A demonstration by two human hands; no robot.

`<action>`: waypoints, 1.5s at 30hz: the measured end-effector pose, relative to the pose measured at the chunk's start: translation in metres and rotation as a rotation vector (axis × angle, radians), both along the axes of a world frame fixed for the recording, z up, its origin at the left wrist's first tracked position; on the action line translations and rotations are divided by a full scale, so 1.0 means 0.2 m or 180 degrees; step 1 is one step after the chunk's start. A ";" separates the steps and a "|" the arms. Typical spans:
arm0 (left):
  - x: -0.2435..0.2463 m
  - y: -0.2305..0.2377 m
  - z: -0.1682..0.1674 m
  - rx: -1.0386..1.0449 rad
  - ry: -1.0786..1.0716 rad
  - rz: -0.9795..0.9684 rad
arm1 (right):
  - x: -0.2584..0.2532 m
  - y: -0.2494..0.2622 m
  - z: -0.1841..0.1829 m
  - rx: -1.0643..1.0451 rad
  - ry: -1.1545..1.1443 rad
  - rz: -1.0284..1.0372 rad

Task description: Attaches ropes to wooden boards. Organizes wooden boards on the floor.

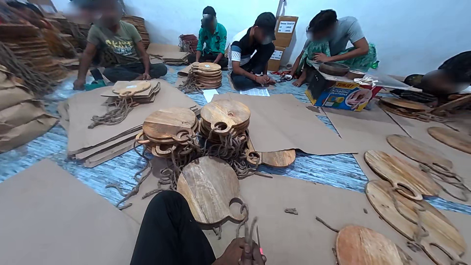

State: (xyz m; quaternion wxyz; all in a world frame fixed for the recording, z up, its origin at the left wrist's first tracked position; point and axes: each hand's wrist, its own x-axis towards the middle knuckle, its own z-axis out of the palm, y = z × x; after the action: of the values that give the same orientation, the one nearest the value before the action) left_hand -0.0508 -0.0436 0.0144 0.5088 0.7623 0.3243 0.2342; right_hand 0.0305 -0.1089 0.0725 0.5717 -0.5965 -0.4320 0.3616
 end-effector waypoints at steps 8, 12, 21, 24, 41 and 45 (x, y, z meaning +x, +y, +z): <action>0.00 0.07 -0.17 0.0069 0.0308 -0.0037 | -0.03 0.07 0.11 -0.0717 -0.0098 -0.0138; 0.01 0.07 -0.19 0.0071 0.0481 -0.0085 | -0.03 0.05 0.14 -0.0929 -0.0212 -0.0085; 0.06 0.06 0.06 0.0353 0.0762 -0.0574 | 0.29 0.11 0.08 -0.0279 0.1872 -0.0407; 0.09 0.04 -0.09 0.0180 0.0600 -0.0501 | 0.42 0.13 -0.07 -0.0369 0.2568 -0.0831; 0.10 0.04 0.06 -0.0135 0.1624 -0.0546 | 0.20 0.03 -0.06 -0.0047 0.1360 0.0011; 0.07 0.04 0.09 -0.0018 0.1320 -0.0650 | 0.18 0.02 -0.05 0.0084 0.1165 0.0104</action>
State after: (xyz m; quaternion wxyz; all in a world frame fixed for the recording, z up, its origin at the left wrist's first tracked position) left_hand -0.0370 -0.0348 0.0315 0.4545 0.8215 0.3438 0.0190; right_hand 0.0656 -0.1044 0.0625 0.6425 -0.5061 -0.3351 0.4677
